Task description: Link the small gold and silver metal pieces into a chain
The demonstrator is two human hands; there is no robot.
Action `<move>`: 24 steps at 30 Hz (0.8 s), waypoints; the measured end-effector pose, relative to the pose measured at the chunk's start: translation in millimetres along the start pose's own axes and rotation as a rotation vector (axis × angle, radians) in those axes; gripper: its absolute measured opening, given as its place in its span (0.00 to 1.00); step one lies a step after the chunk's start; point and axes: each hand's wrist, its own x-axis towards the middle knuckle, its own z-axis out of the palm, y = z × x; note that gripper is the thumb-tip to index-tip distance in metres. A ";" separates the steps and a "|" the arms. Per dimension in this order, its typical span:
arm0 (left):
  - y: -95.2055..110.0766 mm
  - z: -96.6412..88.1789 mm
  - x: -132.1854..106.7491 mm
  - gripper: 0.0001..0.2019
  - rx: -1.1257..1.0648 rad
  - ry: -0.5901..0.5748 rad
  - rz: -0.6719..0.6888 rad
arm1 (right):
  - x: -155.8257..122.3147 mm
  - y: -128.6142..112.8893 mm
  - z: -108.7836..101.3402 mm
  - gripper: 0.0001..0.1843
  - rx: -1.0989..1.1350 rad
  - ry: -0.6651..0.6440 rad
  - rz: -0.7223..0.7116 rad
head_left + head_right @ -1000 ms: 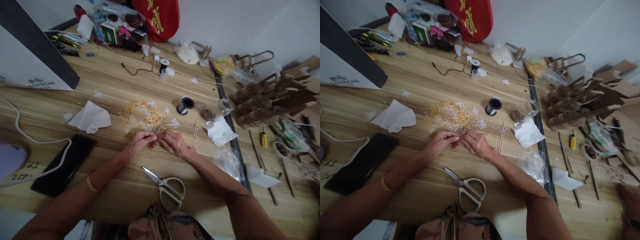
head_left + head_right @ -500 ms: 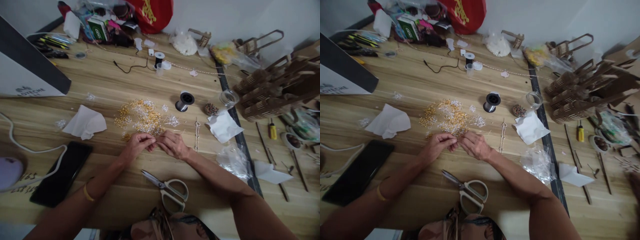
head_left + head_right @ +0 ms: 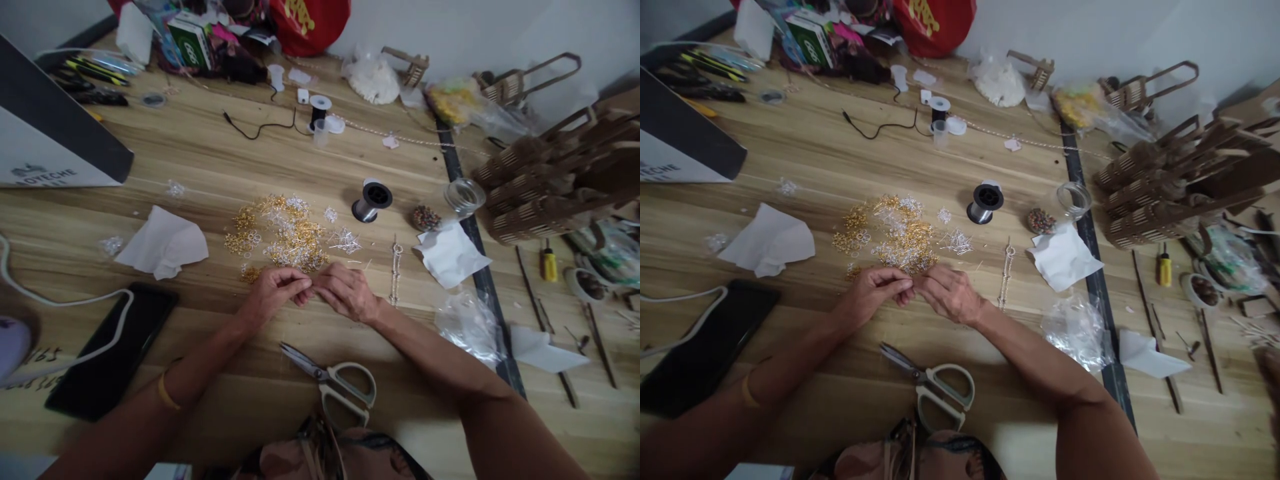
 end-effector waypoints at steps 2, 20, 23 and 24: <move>0.2 0.1 -0.1 0.11 0.007 0.000 0.006 | 0.5 -0.3 -0.5 0.07 0.008 -0.001 0.000; -6.9 -2.7 0.6 0.10 -0.015 0.032 0.021 | -1.9 0.6 2.0 0.05 0.046 0.060 0.029; -7.4 -2.6 0.8 0.11 0.001 0.034 0.022 | -1.4 0.3 2.4 0.04 0.049 0.042 0.041; -7.7 -2.7 1.0 0.11 0.000 0.034 0.021 | -1.3 0.3 2.6 0.03 0.050 0.038 0.043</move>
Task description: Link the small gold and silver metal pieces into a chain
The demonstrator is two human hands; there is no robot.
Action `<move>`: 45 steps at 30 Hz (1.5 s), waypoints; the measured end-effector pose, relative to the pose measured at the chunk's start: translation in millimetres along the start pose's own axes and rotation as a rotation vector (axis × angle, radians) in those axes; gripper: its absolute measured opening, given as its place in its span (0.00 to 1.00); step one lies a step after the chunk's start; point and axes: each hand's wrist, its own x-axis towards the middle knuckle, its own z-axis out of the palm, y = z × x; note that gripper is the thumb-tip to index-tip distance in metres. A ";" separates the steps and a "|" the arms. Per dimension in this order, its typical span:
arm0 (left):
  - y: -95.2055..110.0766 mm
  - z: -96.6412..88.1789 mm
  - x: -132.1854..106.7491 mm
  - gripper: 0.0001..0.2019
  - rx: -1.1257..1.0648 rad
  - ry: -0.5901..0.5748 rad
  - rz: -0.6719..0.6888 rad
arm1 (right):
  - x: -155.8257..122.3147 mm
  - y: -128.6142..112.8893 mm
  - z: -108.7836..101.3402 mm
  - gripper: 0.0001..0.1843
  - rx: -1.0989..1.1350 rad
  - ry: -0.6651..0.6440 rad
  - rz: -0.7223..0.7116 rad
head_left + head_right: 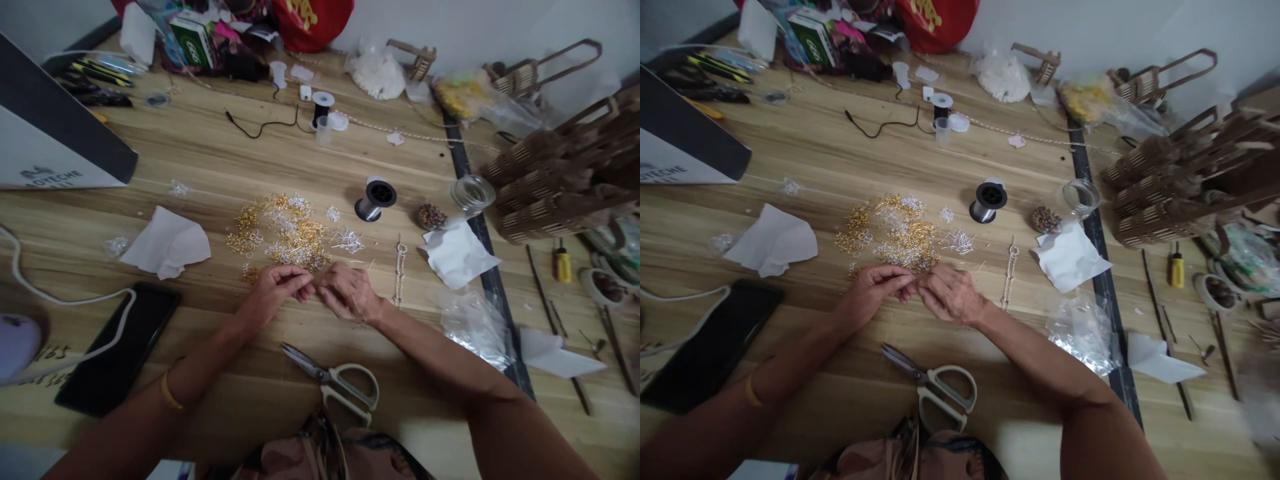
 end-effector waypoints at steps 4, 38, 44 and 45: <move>-0.3 -0.3 0.3 0.10 -0.006 -0.014 -0.005 | -0.7 0.8 1.6 0.03 0.000 0.001 0.001; 2.5 0.2 -0.9 0.09 -0.003 -0.047 0.007 | 1.9 -0.4 1.2 0.02 -0.017 0.042 -0.010; 3.6 0.5 -1.2 0.10 0.010 -0.054 0.012 | 2.8 -1.4 0.5 0.02 -0.021 0.049 -0.012; 3.8 0.4 -1.2 0.10 0.010 -0.055 0.010 | 2.7 -1.5 0.5 0.02 -0.022 0.055 -0.016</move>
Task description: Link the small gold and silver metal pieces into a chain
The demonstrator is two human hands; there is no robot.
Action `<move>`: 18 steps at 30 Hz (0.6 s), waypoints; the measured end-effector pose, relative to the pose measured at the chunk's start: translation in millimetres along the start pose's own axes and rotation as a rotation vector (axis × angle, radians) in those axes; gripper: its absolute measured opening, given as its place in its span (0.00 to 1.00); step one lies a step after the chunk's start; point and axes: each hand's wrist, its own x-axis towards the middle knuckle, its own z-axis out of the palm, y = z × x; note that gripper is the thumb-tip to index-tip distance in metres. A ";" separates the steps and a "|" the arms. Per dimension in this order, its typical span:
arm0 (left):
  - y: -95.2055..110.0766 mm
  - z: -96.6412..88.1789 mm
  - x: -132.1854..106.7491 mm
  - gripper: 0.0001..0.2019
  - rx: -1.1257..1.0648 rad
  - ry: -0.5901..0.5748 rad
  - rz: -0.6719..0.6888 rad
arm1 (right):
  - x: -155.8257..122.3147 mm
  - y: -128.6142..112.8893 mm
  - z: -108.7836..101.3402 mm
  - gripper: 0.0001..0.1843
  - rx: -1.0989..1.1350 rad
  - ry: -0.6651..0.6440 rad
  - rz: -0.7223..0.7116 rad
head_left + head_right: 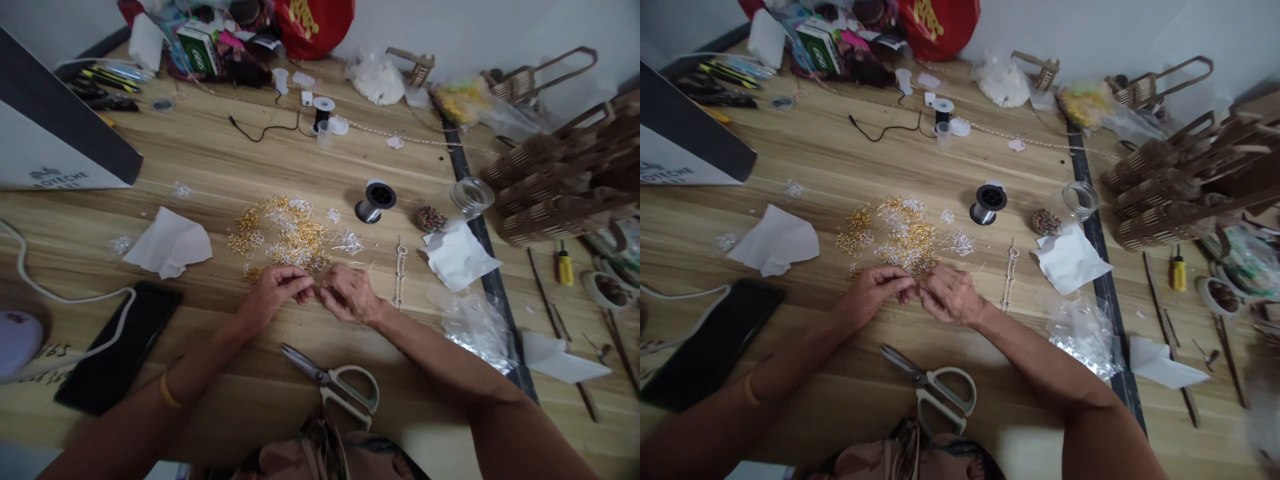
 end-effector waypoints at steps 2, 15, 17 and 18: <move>0.3 -0.2 -0.1 0.10 -0.002 0.000 -0.004 | -0.2 -0.1 0.0 0.02 0.003 0.013 -0.007; 2.1 0.2 0.3 0.11 0.020 -0.005 0.003 | -1.9 0.7 -0.1 0.02 -0.029 -0.002 -0.007; 2.4 -0.2 0.5 0.11 0.028 -0.012 0.004 | -1.8 0.6 0.2 0.02 -0.023 0.000 -0.010; 2.5 -0.4 0.5 0.11 0.028 -0.014 0.004 | -1.7 0.5 0.4 0.01 -0.017 0.004 -0.014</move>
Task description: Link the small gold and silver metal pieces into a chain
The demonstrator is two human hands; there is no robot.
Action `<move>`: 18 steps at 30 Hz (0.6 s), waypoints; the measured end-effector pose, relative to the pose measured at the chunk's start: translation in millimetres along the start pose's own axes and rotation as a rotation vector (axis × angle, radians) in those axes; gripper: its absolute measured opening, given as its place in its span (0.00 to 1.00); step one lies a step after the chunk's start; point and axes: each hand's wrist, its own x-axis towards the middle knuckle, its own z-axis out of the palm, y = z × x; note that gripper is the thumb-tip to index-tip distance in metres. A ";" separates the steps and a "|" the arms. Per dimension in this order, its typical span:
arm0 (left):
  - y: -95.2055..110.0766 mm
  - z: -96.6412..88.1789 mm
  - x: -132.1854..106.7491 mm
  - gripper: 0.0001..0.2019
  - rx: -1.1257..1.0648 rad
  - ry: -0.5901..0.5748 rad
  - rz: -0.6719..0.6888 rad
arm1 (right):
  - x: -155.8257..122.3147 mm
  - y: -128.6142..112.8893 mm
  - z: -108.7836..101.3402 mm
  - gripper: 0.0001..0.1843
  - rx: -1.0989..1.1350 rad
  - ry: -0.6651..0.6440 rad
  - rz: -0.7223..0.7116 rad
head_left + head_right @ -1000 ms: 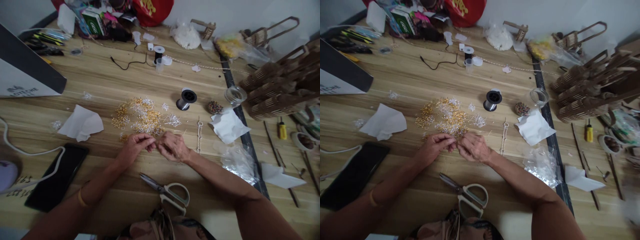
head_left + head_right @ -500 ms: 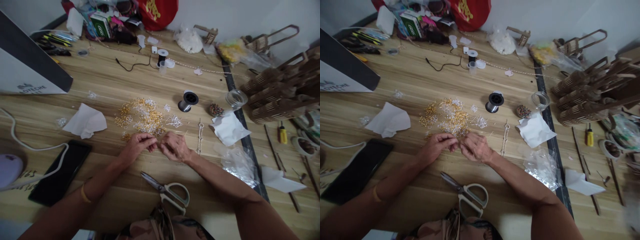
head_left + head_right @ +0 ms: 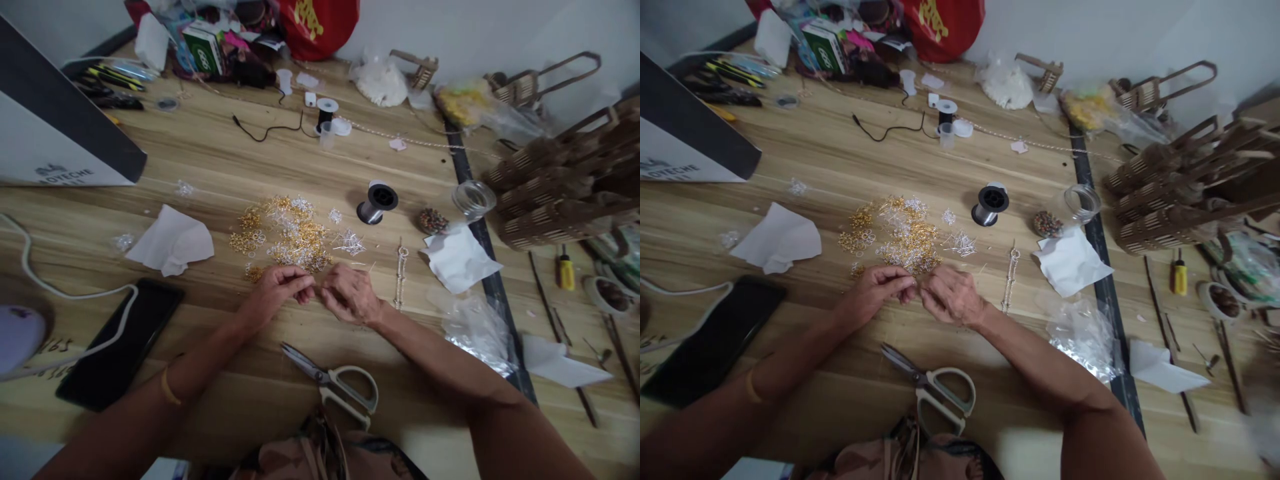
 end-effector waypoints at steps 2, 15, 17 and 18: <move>0.3 -0.2 -0.1 0.11 -0.003 -0.003 -0.004 | 0.1 0.0 0.4 0.01 0.010 0.008 -0.006; -1.5 0.5 -0.3 0.12 -0.026 -0.002 -0.019 | 0.3 -0.6 -0.3 0.03 0.019 0.004 -0.020; -0.4 0.8 -0.4 0.12 -0.021 -0.003 -0.018 | 0.2 -0.5 -0.3 0.03 0.013 -0.003 -0.017; 0.2 1.0 -0.5 0.12 -0.020 -0.003 -0.018 | 0.0 -0.3 -0.2 0.03 0.009 -0.005 -0.017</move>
